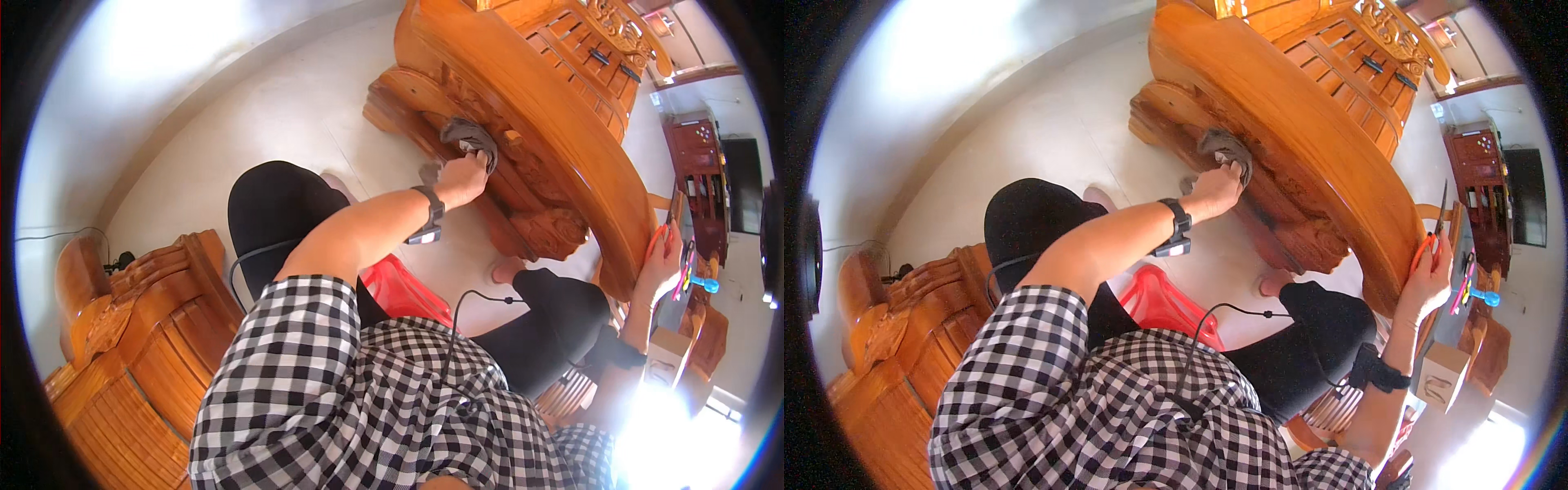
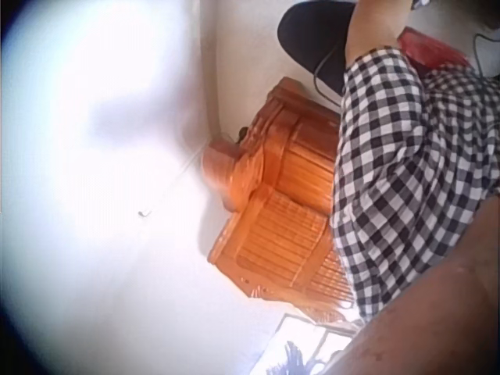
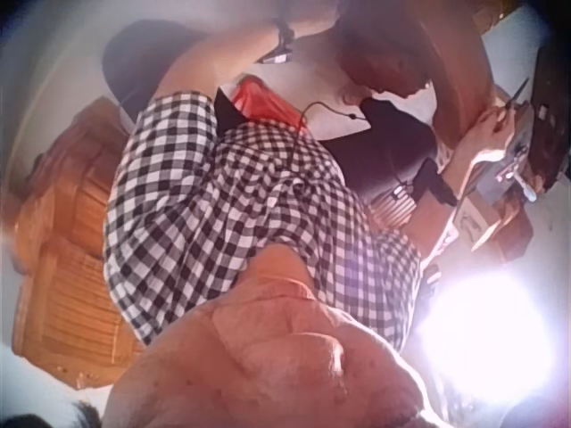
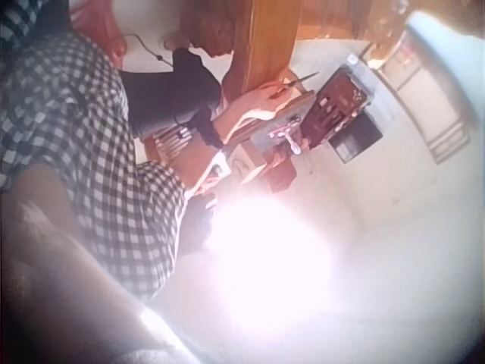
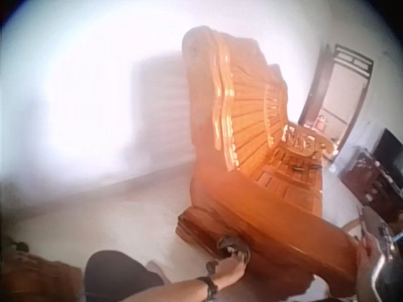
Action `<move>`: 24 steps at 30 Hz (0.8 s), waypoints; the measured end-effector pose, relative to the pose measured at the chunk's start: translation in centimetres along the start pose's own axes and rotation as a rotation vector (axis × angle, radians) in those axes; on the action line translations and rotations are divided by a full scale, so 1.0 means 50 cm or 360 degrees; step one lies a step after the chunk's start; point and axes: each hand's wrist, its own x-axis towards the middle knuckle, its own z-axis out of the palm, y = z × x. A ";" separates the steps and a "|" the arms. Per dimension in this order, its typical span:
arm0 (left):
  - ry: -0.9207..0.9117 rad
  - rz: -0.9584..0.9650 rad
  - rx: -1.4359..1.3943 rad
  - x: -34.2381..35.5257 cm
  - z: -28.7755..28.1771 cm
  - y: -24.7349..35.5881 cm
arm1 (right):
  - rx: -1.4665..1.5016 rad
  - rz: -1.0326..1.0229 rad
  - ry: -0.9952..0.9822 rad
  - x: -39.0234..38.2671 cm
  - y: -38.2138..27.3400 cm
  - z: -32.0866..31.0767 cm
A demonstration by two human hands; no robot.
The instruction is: Using a cloth and scissors to clean and repair the ornate carvings on a wooden chair.
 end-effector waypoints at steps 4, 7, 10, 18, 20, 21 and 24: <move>0.0532 -0.0155 -0.0301 -0.001 -0.011 -0.069 | 0.0021 0.0043 -0.0078 -0.002 -0.001 -0.004; 0.0852 -0.0722 -0.0691 0.035 -0.040 -0.114 | 0.0126 0.0042 -0.0061 -0.011 0.008 -0.024; 0.0967 -0.1041 -0.0588 0.085 -0.084 -0.240 | 0.0103 0.0112 -0.0125 -0.016 -0.006 -0.031; 0.0307 -0.0794 0.0039 0.134 -0.062 -0.278 | 0.0121 0.0162 -0.0057 -0.025 -0.068 -0.047; 0.0133 -0.0734 0.0280 0.130 -0.037 -0.268 | 0.0100 0.0166 -0.0050 -0.026 -0.074 -0.041; 0.0131 -0.0719 0.0280 0.126 -0.021 -0.256 | 0.0087 0.0158 -0.0045 -0.025 -0.074 -0.041; -0.0304 -0.0565 0.0257 0.081 0.034 -0.171 | 0.0214 0.0152 -0.0037 -0.028 -0.045 -0.021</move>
